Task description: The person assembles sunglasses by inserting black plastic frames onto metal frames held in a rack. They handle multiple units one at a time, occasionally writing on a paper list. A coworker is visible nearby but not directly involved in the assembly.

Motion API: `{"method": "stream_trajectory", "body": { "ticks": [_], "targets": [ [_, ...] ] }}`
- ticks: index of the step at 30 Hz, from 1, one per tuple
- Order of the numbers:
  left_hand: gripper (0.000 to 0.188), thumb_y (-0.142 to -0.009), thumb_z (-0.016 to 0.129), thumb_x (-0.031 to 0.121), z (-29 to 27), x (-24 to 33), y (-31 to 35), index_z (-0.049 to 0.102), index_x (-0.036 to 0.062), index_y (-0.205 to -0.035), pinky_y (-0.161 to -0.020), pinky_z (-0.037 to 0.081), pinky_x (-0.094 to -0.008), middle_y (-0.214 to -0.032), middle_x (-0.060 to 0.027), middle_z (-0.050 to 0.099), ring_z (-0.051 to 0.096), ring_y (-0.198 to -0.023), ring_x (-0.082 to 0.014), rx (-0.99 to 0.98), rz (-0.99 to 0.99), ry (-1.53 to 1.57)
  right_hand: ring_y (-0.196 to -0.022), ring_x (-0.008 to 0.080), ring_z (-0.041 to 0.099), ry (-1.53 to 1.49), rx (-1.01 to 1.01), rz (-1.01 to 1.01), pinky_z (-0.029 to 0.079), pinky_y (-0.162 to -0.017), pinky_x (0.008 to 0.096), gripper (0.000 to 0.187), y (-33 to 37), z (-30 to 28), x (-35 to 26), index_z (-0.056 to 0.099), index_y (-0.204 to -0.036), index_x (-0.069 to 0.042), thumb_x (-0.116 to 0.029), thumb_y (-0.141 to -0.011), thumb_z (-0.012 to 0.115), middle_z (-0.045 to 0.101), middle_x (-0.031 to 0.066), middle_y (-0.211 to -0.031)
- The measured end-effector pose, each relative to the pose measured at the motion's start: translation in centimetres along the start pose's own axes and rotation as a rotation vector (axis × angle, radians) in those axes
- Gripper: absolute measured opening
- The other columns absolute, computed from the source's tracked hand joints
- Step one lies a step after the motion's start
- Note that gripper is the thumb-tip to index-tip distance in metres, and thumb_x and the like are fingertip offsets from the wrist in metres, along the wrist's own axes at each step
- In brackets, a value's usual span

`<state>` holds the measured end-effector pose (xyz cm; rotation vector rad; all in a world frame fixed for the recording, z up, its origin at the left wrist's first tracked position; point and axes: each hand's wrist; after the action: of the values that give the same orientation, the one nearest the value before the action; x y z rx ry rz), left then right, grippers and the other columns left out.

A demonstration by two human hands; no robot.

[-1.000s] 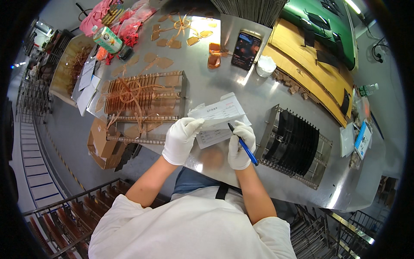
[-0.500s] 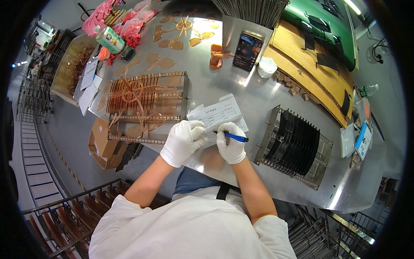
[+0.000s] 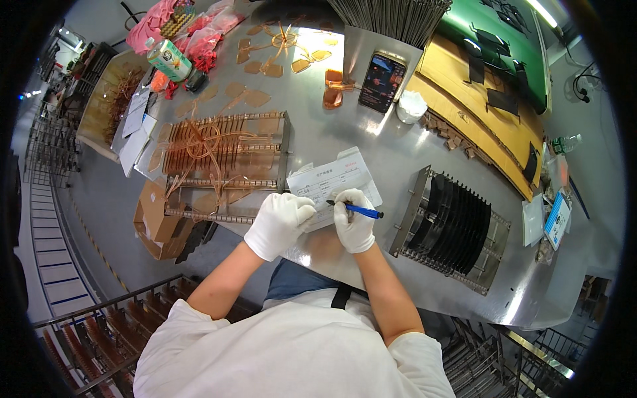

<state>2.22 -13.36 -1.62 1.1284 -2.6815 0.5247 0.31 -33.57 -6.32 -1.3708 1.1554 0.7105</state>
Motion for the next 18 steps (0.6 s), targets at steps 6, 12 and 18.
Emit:
{"method": "stream_trajectory", "body": {
  "ticks": [6,12,18],
  "targets": [
    [0.015,-0.083,0.066,0.004,0.4,0.4,-0.2,0.065,0.0109,-0.096,-0.070,0.051,-0.0412,-0.099,-0.0066,0.066,0.064,-0.084,-0.0289,0.201,-0.086,0.001,-0.065,0.0096,0.057,0.057,0.017,0.047,0.048,-0.060,0.0257,0.011,-0.1,0.6,0.3,0.061,-0.093,-0.003,0.007,-0.088,0.063,0.063,0.0041,-0.079],
    [0.011,-0.088,0.066,0.007,-0.1,0.7,-1.2,0.070,0.0072,-0.098,-0.076,0.053,-0.0406,-0.104,-0.0069,0.068,0.063,-0.091,-0.0299,0.259,-0.224,0.261,-0.059,0.0122,0.059,0.198,-0.006,0.083,0.049,-0.056,0.0296,0.007,-0.8,1.0,1.3,0.063,-0.091,-0.004,0.003,-0.088,0.065,0.063,0.0058,-0.069],
    [0.018,-0.087,0.069,0.005,-0.8,0.8,-1.1,0.074,0.0066,-0.105,-0.078,0.054,-0.0398,-0.109,-0.0079,0.070,0.062,-0.091,-0.0298,0.428,-0.177,0.108,-0.060,0.0110,0.060,0.152,0.007,0.111,0.049,-0.056,0.0283,0.008,-0.5,1.3,1.2,0.066,-0.093,-0.004,0.001,-0.087,0.067,0.066,0.0062,-0.072]
  ]
}}
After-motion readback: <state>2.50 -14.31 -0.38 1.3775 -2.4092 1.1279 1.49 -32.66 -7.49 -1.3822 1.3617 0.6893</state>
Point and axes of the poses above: each hand's wrist, its own y-axis away from the middle knuckle, its own z-axis out of the palm, x = y × z
